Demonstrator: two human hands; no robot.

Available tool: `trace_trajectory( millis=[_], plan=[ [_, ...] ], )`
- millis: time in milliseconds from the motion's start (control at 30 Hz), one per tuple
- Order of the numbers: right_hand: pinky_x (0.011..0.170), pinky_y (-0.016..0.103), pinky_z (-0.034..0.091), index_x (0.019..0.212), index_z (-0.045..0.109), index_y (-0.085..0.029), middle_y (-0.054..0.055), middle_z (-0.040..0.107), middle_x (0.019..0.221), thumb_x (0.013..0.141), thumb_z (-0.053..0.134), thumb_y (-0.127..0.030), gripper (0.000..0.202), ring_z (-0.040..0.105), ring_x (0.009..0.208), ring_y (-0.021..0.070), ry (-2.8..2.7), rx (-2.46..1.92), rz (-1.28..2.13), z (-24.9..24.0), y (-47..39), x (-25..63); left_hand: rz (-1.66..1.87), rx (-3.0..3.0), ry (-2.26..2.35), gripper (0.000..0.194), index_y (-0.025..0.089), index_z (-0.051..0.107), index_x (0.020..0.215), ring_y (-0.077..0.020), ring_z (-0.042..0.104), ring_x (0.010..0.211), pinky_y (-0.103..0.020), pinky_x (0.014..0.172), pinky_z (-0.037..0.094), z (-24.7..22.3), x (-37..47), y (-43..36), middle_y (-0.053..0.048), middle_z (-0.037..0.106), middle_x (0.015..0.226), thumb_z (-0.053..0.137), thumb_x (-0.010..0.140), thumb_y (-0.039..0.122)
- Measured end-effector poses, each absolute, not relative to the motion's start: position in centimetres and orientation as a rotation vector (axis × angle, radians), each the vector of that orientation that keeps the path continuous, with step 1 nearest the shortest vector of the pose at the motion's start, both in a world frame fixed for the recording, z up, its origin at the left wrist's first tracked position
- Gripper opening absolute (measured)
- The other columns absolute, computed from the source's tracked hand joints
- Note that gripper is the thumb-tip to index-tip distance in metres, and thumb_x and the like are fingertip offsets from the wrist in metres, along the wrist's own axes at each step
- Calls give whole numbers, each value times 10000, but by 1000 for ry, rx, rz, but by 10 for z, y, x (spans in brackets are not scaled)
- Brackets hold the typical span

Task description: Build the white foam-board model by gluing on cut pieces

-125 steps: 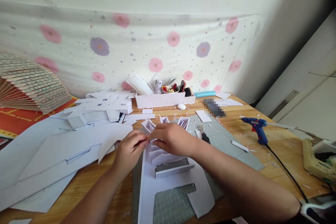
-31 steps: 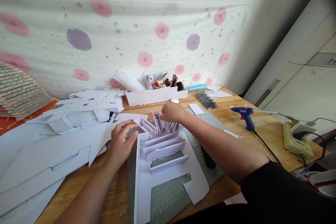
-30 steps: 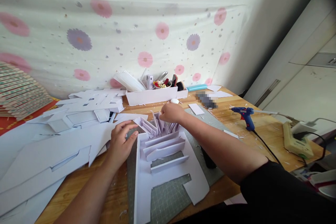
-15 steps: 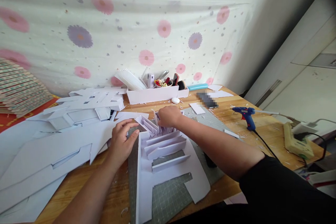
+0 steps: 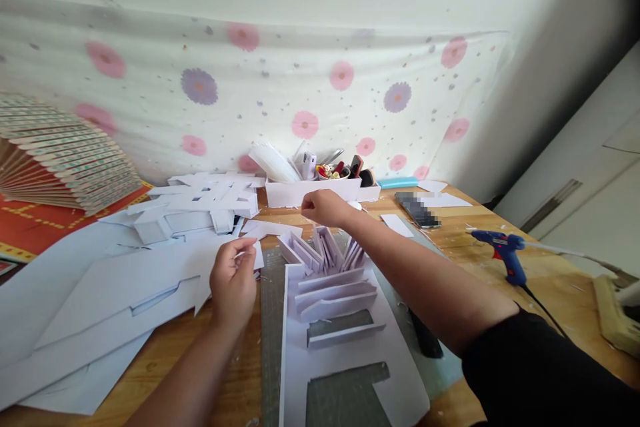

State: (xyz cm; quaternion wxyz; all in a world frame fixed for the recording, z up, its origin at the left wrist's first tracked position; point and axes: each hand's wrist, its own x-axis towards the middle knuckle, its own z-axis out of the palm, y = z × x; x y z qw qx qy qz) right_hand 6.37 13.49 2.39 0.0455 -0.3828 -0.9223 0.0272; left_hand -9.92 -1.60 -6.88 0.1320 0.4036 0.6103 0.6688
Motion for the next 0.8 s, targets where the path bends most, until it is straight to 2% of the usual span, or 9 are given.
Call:
trace_trajectory(
  millis=[67, 133, 200, 300, 567, 800],
  plan=[
    [759, 242, 448, 1124, 704, -202, 51, 735, 1113, 918, 494, -222, 294, 660, 987, 183, -2930, -1086, 74, 21, 143, 35, 2069, 932, 1743, 224, 207, 663, 924, -167, 599, 738, -282, 649, 486, -67, -102, -15, -12, 652, 878, 644, 786, 383],
    [749, 261, 461, 1074, 732, -175, 77, 741, 1090, 875, 571, -209, 258, 669, 974, 216, -3076, -1030, 65, 14, 149, 6, 2179, 796, 1704, 192, 202, 653, 876, -152, 591, 721, -259, 630, 475, -64, -105, -14, -1, 650, 848, 667, 753, 348],
    [730, 285, 478, 975, 758, -147, 97, 755, 1000, 821, 662, -246, 207, 684, 896, 241, -3222, -994, 62, 4, 155, -18, 2260, 732, 1661, 173, 198, 646, 847, -146, 594, 731, -249, 635, 474, -63, -109, -13, 3, 652, 843, 676, 733, 326],
    [736, 316, 498, 902, 765, -138, 94, 756, 907, 764, 735, -321, 231, 685, 813, 249, -3367, -960, 44, -10, 162, -38, 2304, 697, 1620, 176, 199, 642, 848, -140, 594, 728, -246, 638, 474, -63, -112, -14, 4, 652, 847, 678, 732, 327],
    [752, 327, 516, 985, 750, -114, 108, 739, 965, 660, 795, -299, 376, 683, 884, 274, -3387, -1104, -43, -7, 191, -20, 2267, 692, 1610, 164, 194, 637, 825, -136, 585, 697, -241, 611, 470, -54, -107, -17, 5, 648, 815, 673, 728, 320],
    [812, 324, 495, 1215, 648, -130, 172, 645, 1238, 714, 703, -190, 507, 644, 1057, 289, -2987, -1228, -119, 34, 195, 54, 2110, 749, 1616, 202, 209, 607, 895, -142, 570, 687, -242, 576, 465, -59, -109, -16, 2, 611, 833, 649, 758, 352]
  ],
)
